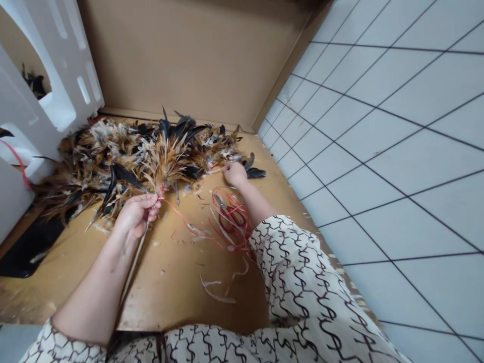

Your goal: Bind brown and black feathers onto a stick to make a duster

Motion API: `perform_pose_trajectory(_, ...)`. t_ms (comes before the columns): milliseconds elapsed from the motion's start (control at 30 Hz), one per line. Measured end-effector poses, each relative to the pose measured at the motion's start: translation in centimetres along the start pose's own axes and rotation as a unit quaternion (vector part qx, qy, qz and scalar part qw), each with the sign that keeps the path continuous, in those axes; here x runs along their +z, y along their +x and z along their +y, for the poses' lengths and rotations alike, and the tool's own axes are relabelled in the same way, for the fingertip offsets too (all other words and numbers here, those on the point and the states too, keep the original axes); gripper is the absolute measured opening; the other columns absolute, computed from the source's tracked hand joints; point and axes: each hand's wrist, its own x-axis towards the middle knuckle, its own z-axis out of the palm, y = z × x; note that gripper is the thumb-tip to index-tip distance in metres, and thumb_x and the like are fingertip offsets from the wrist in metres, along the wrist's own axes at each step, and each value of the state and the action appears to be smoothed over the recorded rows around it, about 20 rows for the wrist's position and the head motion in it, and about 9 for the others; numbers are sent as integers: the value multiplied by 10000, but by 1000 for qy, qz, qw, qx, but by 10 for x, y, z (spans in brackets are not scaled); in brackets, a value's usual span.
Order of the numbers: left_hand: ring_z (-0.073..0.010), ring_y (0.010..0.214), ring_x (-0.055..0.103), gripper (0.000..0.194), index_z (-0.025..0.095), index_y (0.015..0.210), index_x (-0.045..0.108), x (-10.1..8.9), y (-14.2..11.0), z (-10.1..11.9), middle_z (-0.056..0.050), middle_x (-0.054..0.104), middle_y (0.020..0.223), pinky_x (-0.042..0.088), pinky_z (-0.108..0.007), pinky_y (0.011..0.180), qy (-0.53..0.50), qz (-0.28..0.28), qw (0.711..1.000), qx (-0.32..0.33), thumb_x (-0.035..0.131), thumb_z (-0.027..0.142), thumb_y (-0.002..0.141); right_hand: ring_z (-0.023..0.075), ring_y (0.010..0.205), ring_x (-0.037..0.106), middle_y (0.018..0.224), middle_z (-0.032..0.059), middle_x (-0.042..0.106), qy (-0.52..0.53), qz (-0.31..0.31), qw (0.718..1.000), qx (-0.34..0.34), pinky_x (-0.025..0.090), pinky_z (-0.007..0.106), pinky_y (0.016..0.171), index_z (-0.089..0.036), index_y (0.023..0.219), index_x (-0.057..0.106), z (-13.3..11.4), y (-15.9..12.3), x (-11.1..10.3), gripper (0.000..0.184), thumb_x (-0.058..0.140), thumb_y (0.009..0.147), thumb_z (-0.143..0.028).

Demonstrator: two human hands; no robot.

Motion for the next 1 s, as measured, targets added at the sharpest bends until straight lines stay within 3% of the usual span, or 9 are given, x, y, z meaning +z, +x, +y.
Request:
perform_pose_trajectory(167,-29,337,343,96,77,543,567,-3,2,-1,-13,512,446,196,-138,319,-4,-8,1000,-3,637,60,606,190,956,620,1015,121,679,4,11,1000,-14,443,240,805,-140,958,682,-15,8,6,286,441,806,-166)
perform_pose_trajectory(367,-29,338,333,100,83,558,561,-5,6,-2,-6,508,448,188,-142,319,-8,-11,1000,-8,649,71,603,137,949,611,1037,50,676,38,-20,994,-104,430,203,818,-180,1030,649,-40,7,19,378,436,744,-54)
perform_pose_trajectory(500,-29,337,338,119,83,538,553,-5,6,-2,-9,508,445,187,-139,320,-13,-10,1000,-6,653,68,602,168,859,615,863,45,686,23,-31,994,-101,433,235,758,-190,782,672,-42,4,19,225,523,667,-66)
perform_pose_trajectory(567,-29,335,340,128,81,527,551,-5,6,-1,-10,506,442,189,-140,318,-15,-10,1000,-7,651,66,605,159,729,598,669,23,635,83,-25,993,-83,431,242,691,-173,603,602,-38,2,16,90,557,659,-119)
perform_pose_trajectory(600,-28,334,340,132,81,524,550,-5,6,-1,-10,505,441,189,-140,317,-14,-11,1000,-8,652,65,606,144,653,573,577,1,580,137,-22,988,-73,427,241,653,-171,538,547,-36,1,13,128,566,662,-144)
perform_pose_trajectory(667,-28,334,342,134,81,527,551,-5,5,0,-9,506,446,191,-139,315,-12,-16,1000,-12,658,67,606,106,521,497,467,-38,471,271,-20,961,-42,411,231,581,-178,475,446,-33,-1,9,233,569,674,-173)
perform_pose_trajectory(767,-25,331,334,118,78,543,559,-5,5,1,-4,503,449,192,-137,312,-14,-23,1000,-15,653,61,611,63,411,382,422,-65,414,445,-50,894,22,364,205,480,-181,472,385,-29,-7,0,295,586,689,-174)
perform_pose_trajectory(867,-23,325,327,111,75,543,559,-5,4,2,-2,498,441,193,-137,306,-18,-22,999,-17,637,47,618,44,381,344,422,-70,415,544,-97,831,70,308,178,410,-178,494,374,-27,-18,-8,313,616,690,-144)
perform_pose_trajectory(1000,-27,321,333,127,74,528,551,-5,3,3,-4,497,437,197,-138,303,-18,-16,1000,-16,617,38,631,37,409,401,463,-63,445,634,-142,754,94,316,148,395,-170,542,393,-28,-37,-13,284,615,679,-59)
